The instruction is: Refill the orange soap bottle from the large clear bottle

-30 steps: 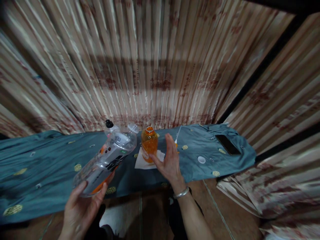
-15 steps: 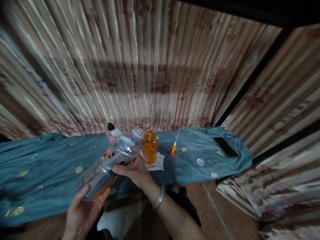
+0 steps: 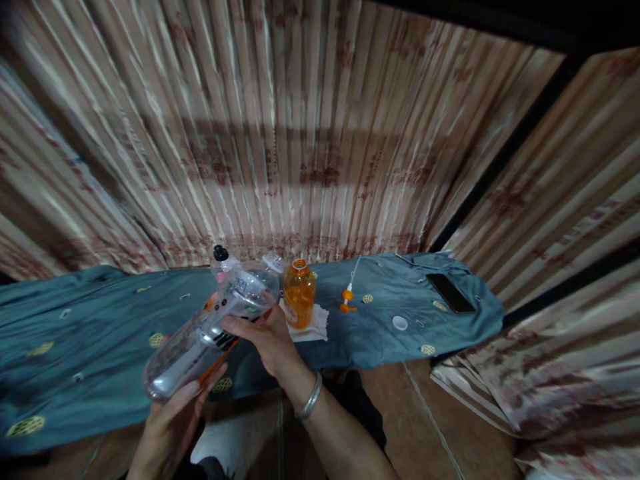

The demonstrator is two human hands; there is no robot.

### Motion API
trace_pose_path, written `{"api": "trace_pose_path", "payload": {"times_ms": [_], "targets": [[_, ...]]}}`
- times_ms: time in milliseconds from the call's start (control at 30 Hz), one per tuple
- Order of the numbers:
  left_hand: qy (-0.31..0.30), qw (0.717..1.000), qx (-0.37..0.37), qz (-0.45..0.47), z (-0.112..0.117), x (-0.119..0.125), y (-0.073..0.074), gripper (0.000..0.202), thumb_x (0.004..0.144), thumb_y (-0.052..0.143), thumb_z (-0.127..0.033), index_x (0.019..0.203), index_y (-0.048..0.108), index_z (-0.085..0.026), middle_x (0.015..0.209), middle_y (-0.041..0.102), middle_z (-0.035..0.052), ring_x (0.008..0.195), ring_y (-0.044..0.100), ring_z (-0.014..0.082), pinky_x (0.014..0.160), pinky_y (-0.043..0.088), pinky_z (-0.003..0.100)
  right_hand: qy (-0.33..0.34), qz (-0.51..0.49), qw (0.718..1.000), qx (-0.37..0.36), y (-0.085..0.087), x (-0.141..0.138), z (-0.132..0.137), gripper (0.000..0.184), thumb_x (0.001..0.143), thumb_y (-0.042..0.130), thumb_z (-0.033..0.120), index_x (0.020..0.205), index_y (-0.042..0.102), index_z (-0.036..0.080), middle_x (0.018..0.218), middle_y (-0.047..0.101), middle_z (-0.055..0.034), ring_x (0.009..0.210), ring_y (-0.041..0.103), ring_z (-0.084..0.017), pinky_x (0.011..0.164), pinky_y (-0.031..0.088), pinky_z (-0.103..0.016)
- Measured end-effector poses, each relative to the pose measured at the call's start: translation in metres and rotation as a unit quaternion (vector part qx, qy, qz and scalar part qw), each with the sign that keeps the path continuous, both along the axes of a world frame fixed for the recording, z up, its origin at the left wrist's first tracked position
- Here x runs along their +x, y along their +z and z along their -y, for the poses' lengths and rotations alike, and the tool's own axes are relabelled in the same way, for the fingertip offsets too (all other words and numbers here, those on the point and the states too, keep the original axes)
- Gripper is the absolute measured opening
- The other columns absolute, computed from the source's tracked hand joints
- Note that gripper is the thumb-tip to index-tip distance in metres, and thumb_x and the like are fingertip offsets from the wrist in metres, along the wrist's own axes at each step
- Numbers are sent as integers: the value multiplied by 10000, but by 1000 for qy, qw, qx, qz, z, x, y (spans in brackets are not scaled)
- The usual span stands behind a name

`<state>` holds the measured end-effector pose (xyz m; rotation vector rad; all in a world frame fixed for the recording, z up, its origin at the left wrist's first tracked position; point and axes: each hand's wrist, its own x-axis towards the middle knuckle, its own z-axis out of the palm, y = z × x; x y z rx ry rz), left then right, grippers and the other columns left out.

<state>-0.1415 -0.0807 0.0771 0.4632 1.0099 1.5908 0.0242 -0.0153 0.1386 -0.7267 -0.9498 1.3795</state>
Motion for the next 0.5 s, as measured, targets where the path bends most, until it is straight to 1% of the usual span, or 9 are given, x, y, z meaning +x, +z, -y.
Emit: {"api": "trace_pose_path", "payload": {"times_ms": [67, 133, 200, 233, 267, 333, 367, 433, 500], "targets": [[-6, 1000, -8, -5, -5, -6, 4, 972, 560, 1209, -289, 1471, 875, -356, 1424, 952, 78, 1304, 917, 445, 1145, 778, 573, 12, 13, 1000, 5, -2, -1, 0, 871, 739, 1143, 670, 1467, 852, 293, 1260, 971, -87, 1328, 911, -418, 1323, 678, -659], [-28, 999, -23, 3, -10, -14, 9, 905, 543, 1188, -280, 1401, 902, -259, 1278, 975, 135, 1379, 884, 524, 1193, 759, 642, 38, 32, 999, 16, -5, -2, 0, 921, 741, 1147, 689, 1523, 820, 328, 1370, 954, -87, 1431, 872, -413, 1357, 656, -661], [-45, 998, -36, 23, -13, -21, 12, 922, 522, 1164, -251, 1406, 904, -254, 1290, 976, 160, 1416, 857, 580, 1183, 751, 738, 53, 56, 997, 26, -10, 0, 2, 983, 719, 1159, 706, 1560, 787, 358, 1521, 909, -88, 1527, 823, -414, 1376, 637, -684], [-45, 998, -42, 29, -14, -23, 14, 910, 520, 1156, -251, 1396, 909, -266, 1308, 975, 161, 1419, 853, 591, 1152, 761, 760, 49, 71, 996, 29, -13, 4, 5, 1019, 709, 1168, 702, 1582, 767, 362, 1604, 872, -96, 1574, 794, -420, 1383, 626, -701], [-39, 998, -46, 30, -14, -25, 15, 872, 532, 1152, -267, 1372, 918, -279, 1320, 974, 155, 1417, 852, 590, 1109, 781, 758, 22, 88, 995, 31, -17, 9, 9, 1047, 718, 1168, 690, 1617, 742, 363, 1686, 825, -108, 1628, 756, -426, 1387, 618, -711], [-10, 999, -45, 16, -14, -27, 16, 739, 582, 1145, -329, 1291, 938, -293, 1296, 978, 134, 1406, 862, 554, 1004, 829, 678, -58, 134, 988, 40, -23, 28, 18, 1078, 776, 1155, 645, 1701, 682, 358, 1772, 757, -149, 1694, 699, -429, 1387, 619, -706], [8, 999, -42, 7, -14, -28, 16, 676, 600, 1139, -352, 1245, 944, -294, 1270, 980, 120, 1391, 869, 530, 951, 844, 627, -106, 153, 981, 50, -26, 41, 22, 1018, 848, 1112, 644, 1716, 672, 350, 1767, 758, -159, 1694, 700, -418, 1405, 606, -687], [26, 999, -37, -2, -14, -31, 17, 597, 608, 1124, -347, 1175, 944, -290, 1223, 980, 95, 1344, 887, 483, 901, 852, 566, -194, 192, 960, 68, -31, 71, 25, 842, 984, 992, 684, 1690, 698, 331, 1708, 794, -172, 1651, 736, -403, 1399, 618, -652], [16, 999, -39, -2, -15, -36, 17, 557, 589, 1113, -301, 1117, 938, -281, 1174, 979, 77, 1250, 914, 450, 913, 851, 574, -261, 227, 936, 68, -38, 100, 22, 727, 1085, 837, 754, 1643, 731, 300, 1660, 817, -199, 1591, 779, -408, 1372, 636, -662]]}}
